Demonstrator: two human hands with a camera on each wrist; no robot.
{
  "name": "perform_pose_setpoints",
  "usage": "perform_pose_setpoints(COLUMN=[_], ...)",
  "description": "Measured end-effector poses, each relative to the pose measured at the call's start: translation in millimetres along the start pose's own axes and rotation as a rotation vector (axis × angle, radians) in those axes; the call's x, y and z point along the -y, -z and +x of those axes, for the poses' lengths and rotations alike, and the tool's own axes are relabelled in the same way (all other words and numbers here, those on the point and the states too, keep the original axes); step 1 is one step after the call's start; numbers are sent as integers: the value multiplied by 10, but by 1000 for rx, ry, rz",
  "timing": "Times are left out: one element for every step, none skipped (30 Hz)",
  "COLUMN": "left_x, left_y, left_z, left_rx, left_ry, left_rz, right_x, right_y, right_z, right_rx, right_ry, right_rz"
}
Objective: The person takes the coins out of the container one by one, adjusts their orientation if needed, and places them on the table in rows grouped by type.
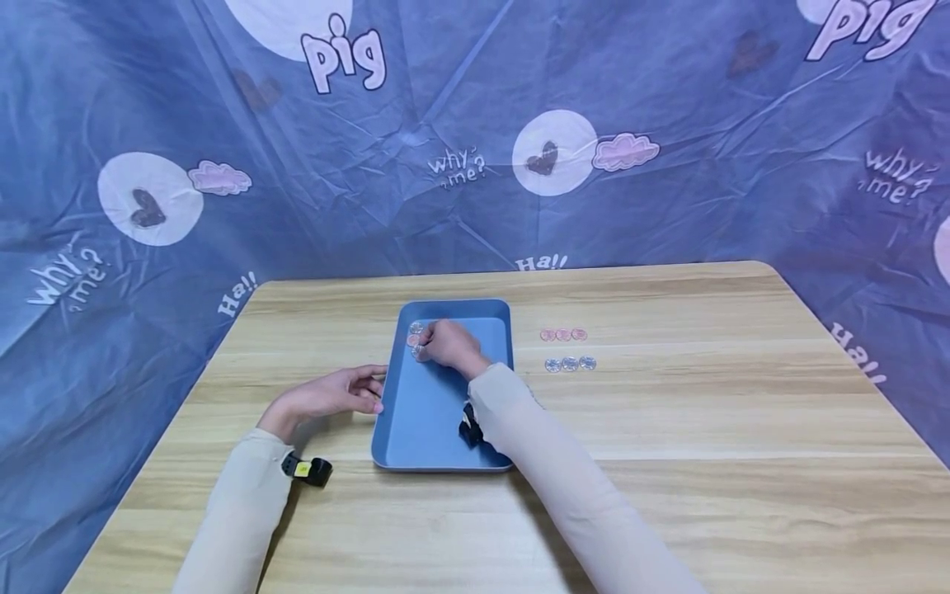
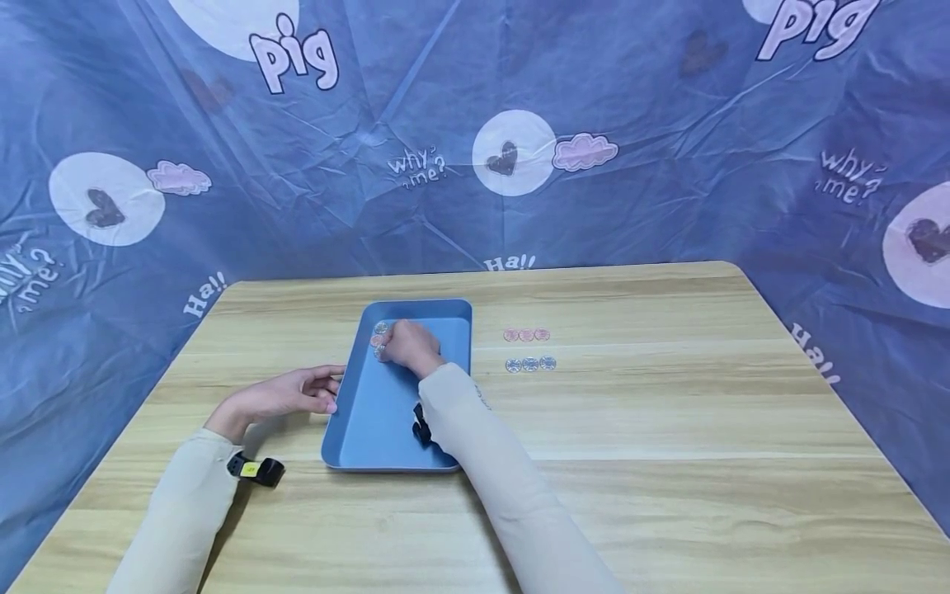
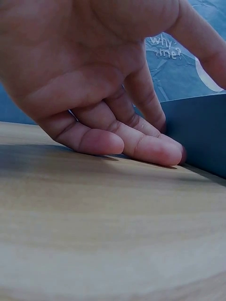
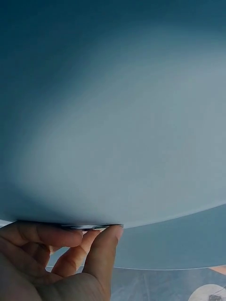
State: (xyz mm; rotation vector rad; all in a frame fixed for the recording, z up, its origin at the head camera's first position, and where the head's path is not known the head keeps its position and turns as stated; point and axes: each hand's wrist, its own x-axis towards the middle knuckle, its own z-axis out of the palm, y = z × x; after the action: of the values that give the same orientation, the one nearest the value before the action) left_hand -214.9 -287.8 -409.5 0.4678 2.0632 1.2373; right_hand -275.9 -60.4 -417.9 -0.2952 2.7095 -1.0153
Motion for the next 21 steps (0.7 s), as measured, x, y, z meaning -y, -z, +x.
perform_pose_setpoints(left_x=[2,5,8,10,13,15,17,20,21,23,23,23,24,24,22,20,18,17,16,15,15], left_y=[1,1,2,3,4,5,5,5,4,3,1,0,-1,-2,-3,-3,-3,-3,-3,-2,-2], left_z=[-1,0,0,0,2,2,3,4,4,3,3,2,2,1,0,0,1,2,3,3,4], left_rx=[-1,-1,0,-1,-1,-1,-1,-1,-2,-2,-2,-1,0,1,1,1,0,0,-2,-4,-5], left_ry=[0,0,-2,-2,-3,-4,-4,-4,-4,-3,-2,-2,-1,-1,1,2,4,4,6,7,9], left_rz=[-2,-2,0,2,2,4,4,4,2,1,-2,-2,-4,-4,-4,-3,-4,-2,-2,-1,-2], right_x=[0,1,2,3,5,8,11,14,17,20,23,24,26,27,29,31,34,35,36,36,37], right_y=[-4,-8,-10,-12,-13,-13,-12,-11,-10,-9,-8,-7,-4,0,5,10,16,21,25,28,29], right_z=[2,3,0,-1,-3,-5,-8,-12,-14,-15,-16,-18,-19,-17,-15,-13,-9,-3,4,10,15], right_rx=[-2,-2,-2,-2,-1,0,2,6,11,18,26,35,45,59,71,85,97,111,127,141,152], right_ry=[6,12,17,19,21,23,24,28,31,33,36,37,40,45,48,53,56,60,64,67,67], right_rz=[-3,-7,-10,-14,-17,-18,-20,-22,-23,-24,-24,-22,-22,-26,-30,-35,-36,-43,-49,-60,-67])
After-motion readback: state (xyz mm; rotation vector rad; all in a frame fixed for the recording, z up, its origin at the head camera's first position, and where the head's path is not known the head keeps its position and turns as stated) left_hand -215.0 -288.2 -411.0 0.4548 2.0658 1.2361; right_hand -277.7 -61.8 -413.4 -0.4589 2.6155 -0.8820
